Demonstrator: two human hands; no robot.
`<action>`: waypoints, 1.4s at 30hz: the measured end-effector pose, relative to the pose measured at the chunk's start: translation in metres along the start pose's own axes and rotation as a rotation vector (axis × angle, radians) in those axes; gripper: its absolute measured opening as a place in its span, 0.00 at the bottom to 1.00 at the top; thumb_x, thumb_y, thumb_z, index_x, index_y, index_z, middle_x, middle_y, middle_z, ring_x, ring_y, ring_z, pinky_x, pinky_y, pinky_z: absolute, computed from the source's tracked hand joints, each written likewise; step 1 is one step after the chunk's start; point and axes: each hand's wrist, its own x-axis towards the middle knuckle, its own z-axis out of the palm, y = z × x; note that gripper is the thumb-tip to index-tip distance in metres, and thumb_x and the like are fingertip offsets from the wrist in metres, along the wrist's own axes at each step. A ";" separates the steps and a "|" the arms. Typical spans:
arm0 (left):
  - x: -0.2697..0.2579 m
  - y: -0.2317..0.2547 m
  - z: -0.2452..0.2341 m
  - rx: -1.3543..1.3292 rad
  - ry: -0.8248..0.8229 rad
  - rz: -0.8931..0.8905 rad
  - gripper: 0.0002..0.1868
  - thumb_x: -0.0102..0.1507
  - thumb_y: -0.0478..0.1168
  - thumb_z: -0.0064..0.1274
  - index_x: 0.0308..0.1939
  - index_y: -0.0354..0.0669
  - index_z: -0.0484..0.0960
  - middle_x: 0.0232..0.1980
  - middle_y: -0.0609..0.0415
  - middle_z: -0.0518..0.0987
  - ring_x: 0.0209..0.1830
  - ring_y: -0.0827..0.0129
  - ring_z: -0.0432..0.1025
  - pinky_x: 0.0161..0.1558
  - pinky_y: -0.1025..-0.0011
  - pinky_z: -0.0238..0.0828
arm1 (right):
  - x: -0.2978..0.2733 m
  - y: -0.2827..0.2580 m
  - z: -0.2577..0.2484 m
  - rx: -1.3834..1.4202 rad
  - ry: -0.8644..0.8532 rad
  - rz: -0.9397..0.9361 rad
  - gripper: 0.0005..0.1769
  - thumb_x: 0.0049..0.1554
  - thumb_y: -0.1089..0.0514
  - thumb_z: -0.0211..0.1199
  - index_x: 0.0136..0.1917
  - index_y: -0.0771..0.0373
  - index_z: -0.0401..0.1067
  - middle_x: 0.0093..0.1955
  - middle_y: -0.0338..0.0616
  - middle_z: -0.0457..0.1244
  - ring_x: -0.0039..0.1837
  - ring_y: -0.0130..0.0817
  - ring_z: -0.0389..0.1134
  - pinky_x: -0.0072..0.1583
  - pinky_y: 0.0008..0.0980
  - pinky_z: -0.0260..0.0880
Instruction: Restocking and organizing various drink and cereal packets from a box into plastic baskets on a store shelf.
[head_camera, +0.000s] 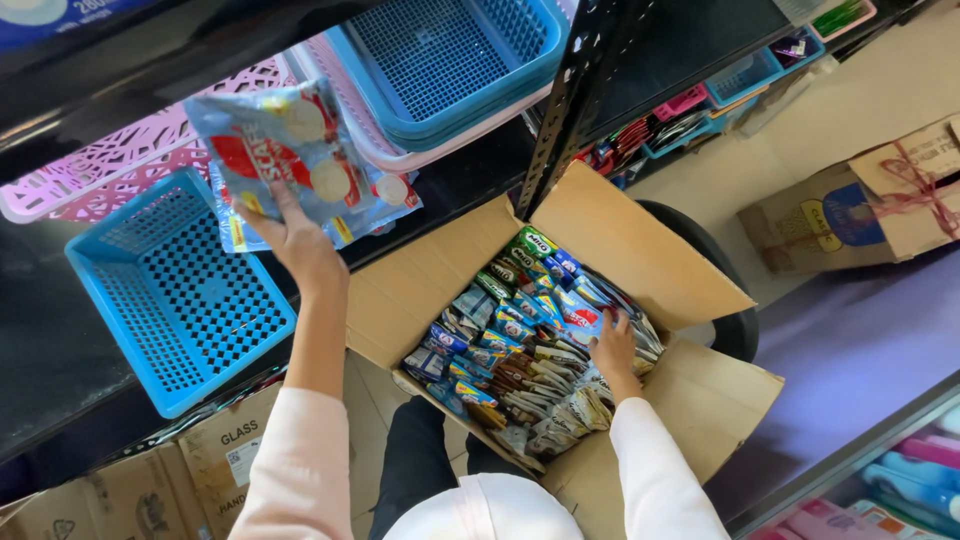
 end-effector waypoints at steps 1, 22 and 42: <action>0.003 -0.017 -0.004 0.001 0.002 -0.002 0.29 0.77 0.38 0.45 0.78 0.36 0.50 0.77 0.43 0.63 0.72 0.62 0.62 0.75 0.64 0.57 | -0.002 0.004 0.005 -0.002 -0.002 0.000 0.42 0.49 0.54 0.71 0.74 0.56 0.60 0.75 0.52 0.52 0.72 0.56 0.57 0.67 0.53 0.63; 0.007 0.065 -0.034 -0.588 -0.117 -0.255 0.19 0.74 0.37 0.52 0.68 0.37 0.70 0.62 0.51 0.77 0.63 0.63 0.76 0.64 0.61 0.79 | -0.001 0.010 0.026 -0.032 0.007 -0.001 0.34 0.53 0.50 0.68 0.70 0.55 0.65 0.67 0.52 0.59 0.72 0.58 0.56 0.68 0.55 0.61; 0.005 -0.011 -0.001 0.330 -0.218 -0.365 0.20 0.71 0.44 0.53 0.64 0.42 0.72 0.53 0.52 0.78 0.39 0.73 0.72 0.37 0.70 0.71 | -0.010 0.002 0.022 -0.087 0.012 -0.066 0.15 0.56 0.50 0.66 0.57 0.50 0.73 0.57 0.41 0.66 0.63 0.47 0.65 0.63 0.51 0.61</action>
